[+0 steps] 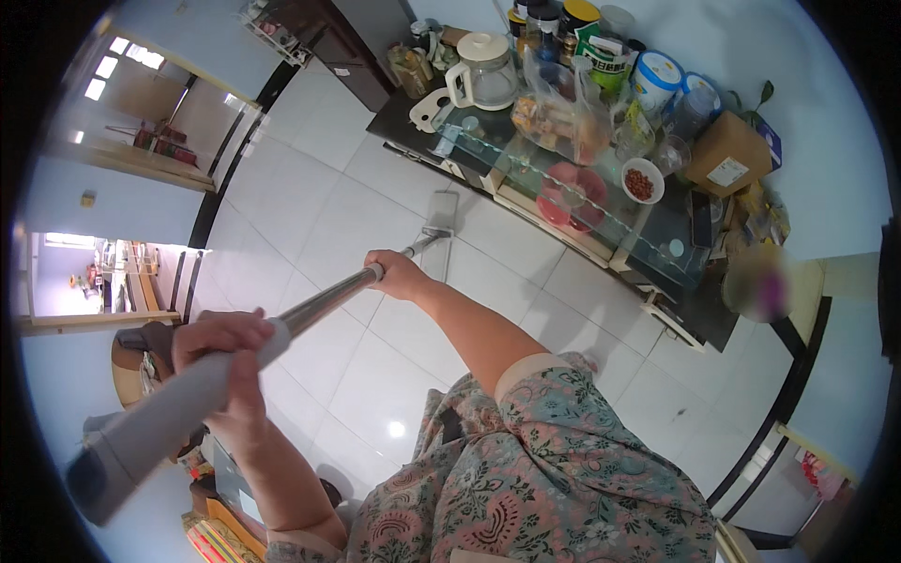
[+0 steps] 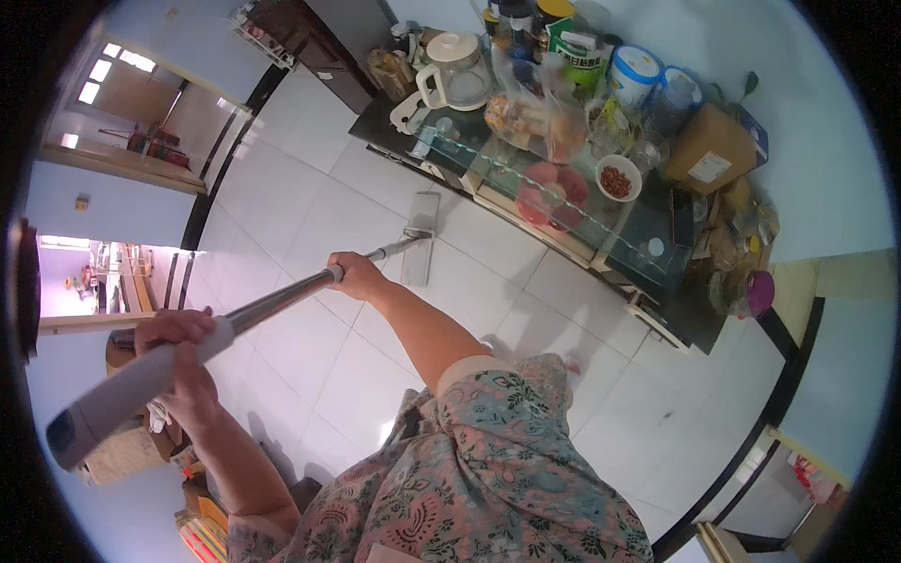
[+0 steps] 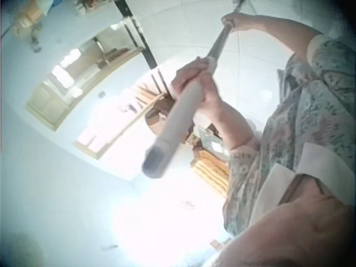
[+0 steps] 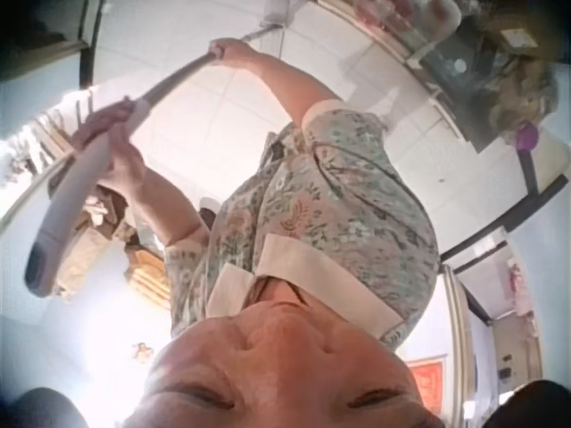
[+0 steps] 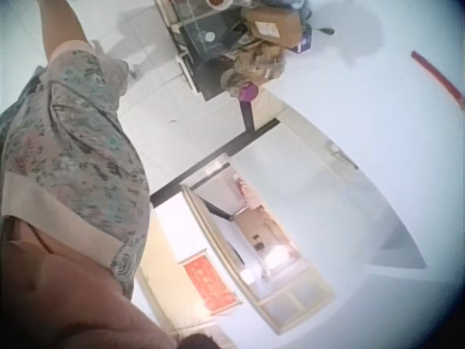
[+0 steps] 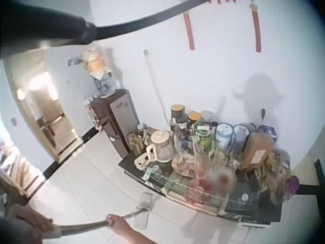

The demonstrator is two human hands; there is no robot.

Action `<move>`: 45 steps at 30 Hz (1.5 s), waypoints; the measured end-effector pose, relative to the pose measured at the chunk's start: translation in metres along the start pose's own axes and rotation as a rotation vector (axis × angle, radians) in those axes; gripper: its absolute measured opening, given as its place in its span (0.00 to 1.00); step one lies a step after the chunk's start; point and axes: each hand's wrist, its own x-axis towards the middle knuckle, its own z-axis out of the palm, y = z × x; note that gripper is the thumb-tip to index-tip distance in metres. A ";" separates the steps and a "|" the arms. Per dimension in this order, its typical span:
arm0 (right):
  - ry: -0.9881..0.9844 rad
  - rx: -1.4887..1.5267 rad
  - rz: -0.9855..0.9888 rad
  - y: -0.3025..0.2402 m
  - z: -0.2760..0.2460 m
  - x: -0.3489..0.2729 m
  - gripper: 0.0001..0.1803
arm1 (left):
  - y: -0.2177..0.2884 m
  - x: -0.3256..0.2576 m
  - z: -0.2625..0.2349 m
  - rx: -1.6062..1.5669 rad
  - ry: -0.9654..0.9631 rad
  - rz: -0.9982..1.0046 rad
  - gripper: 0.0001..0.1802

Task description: The person mops the tiled floor in a bathroom and a bedroom using a flat mop. They briefly wet the mop head under a faucet in the bathroom before moving to the bedroom to clean around a bed and a small table.

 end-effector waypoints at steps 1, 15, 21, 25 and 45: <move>0.018 -0.036 -0.021 0.009 0.000 0.000 0.10 | 0.001 -0.003 0.006 0.056 -0.056 0.011 0.11; 0.253 -0.138 0.109 -0.032 -0.093 -0.229 0.15 | 0.091 -0.022 0.064 -0.322 -0.163 -0.019 0.07; 0.574 -0.187 0.197 0.018 -0.141 -0.422 0.16 | 0.133 -0.102 0.175 -0.562 -0.174 -0.180 0.04; 0.766 -0.344 0.266 0.069 -0.158 -0.565 0.15 | 0.182 -0.205 0.241 -0.667 -0.287 -0.273 0.04; 1.639 -0.261 0.569 0.022 -0.104 -0.811 0.10 | 0.390 -0.248 0.446 -1.306 -1.515 0.004 0.16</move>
